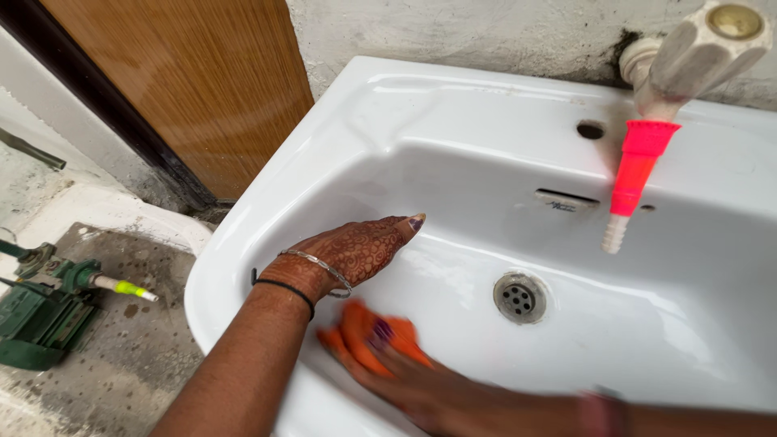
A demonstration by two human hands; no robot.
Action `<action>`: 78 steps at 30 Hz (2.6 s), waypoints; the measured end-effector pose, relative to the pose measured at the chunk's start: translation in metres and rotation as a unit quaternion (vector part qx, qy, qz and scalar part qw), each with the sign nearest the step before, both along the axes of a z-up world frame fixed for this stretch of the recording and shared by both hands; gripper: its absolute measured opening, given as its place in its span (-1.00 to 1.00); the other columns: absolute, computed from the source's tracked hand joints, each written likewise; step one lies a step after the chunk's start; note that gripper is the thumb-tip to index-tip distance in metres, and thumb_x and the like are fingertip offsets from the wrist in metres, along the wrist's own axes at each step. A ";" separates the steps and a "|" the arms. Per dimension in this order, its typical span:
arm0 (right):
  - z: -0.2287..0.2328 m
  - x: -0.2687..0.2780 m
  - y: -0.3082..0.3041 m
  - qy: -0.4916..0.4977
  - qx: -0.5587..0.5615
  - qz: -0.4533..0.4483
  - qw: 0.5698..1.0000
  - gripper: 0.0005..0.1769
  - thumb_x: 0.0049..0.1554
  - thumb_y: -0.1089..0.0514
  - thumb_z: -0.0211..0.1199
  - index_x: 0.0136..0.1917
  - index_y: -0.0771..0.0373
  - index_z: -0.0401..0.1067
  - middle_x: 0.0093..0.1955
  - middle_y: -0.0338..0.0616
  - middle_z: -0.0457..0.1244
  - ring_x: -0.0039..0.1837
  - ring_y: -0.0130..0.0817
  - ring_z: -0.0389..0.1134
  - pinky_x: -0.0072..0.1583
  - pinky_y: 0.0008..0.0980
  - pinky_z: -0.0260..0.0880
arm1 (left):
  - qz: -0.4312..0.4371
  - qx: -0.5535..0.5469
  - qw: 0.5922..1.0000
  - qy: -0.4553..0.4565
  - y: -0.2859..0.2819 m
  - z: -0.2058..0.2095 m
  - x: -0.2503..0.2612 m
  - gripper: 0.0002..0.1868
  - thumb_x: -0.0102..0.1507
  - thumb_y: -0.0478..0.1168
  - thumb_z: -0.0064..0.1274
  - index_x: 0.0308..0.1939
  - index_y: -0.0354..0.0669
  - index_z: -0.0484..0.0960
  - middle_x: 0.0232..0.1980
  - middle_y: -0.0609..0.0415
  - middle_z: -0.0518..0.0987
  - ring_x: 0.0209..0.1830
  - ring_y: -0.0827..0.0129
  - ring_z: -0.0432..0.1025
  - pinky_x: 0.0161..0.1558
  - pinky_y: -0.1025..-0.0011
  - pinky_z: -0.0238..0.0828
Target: The person wipes the interior and rim of a white wall-mounted sink using an orange cloth. The person repeatedly scrubs the basin, edges, and faucet area with the cloth.
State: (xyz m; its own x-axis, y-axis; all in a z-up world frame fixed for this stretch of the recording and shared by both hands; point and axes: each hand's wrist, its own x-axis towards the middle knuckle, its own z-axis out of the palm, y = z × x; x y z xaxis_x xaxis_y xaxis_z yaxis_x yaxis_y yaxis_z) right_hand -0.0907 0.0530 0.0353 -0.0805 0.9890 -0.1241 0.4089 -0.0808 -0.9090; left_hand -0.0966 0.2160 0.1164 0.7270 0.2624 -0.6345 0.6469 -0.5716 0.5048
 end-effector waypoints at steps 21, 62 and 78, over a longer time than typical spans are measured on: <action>0.014 0.036 -0.029 -0.276 0.121 -0.043 0.952 -0.30 0.20 0.33 -0.05 0.61 0.21 0.09 0.68 -0.02 -0.06 0.65 -0.13 -0.06 0.57 -0.15 -0.14 | 0.010 0.003 1.000 -0.023 0.000 0.022 0.000 -0.19 0.24 0.49 -0.45 0.46 0.32 0.35 0.45 0.18 0.45 0.40 0.23 0.38 0.39 0.24 0.27; 0.077 0.100 0.105 -0.572 0.148 -0.358 0.723 -0.48 0.26 0.03 0.03 0.39 0.36 0.33 0.42 0.13 0.20 0.49 0.04 0.14 0.48 0.13 -0.14 | 0.151 0.074 0.942 -0.290 0.102 0.013 0.003 -0.09 0.21 0.49 -0.72 0.57 0.35 0.13 0.64 0.25 0.12 0.64 0.15 -0.03 0.52 0.00 -0.29; 0.087 0.121 0.092 -0.639 -0.030 -0.413 0.648 -0.22 0.29 -0.26 -0.14 0.49 0.42 0.11 0.54 0.25 0.01 0.54 0.11 0.03 0.41 0.17 0.05 | 0.015 0.200 0.946 -0.254 0.101 0.026 0.055 -0.11 0.31 0.47 -0.71 0.62 0.16 -0.19 0.71 0.06 -0.15 0.64 0.01 -0.05 0.50 -0.19 -0.08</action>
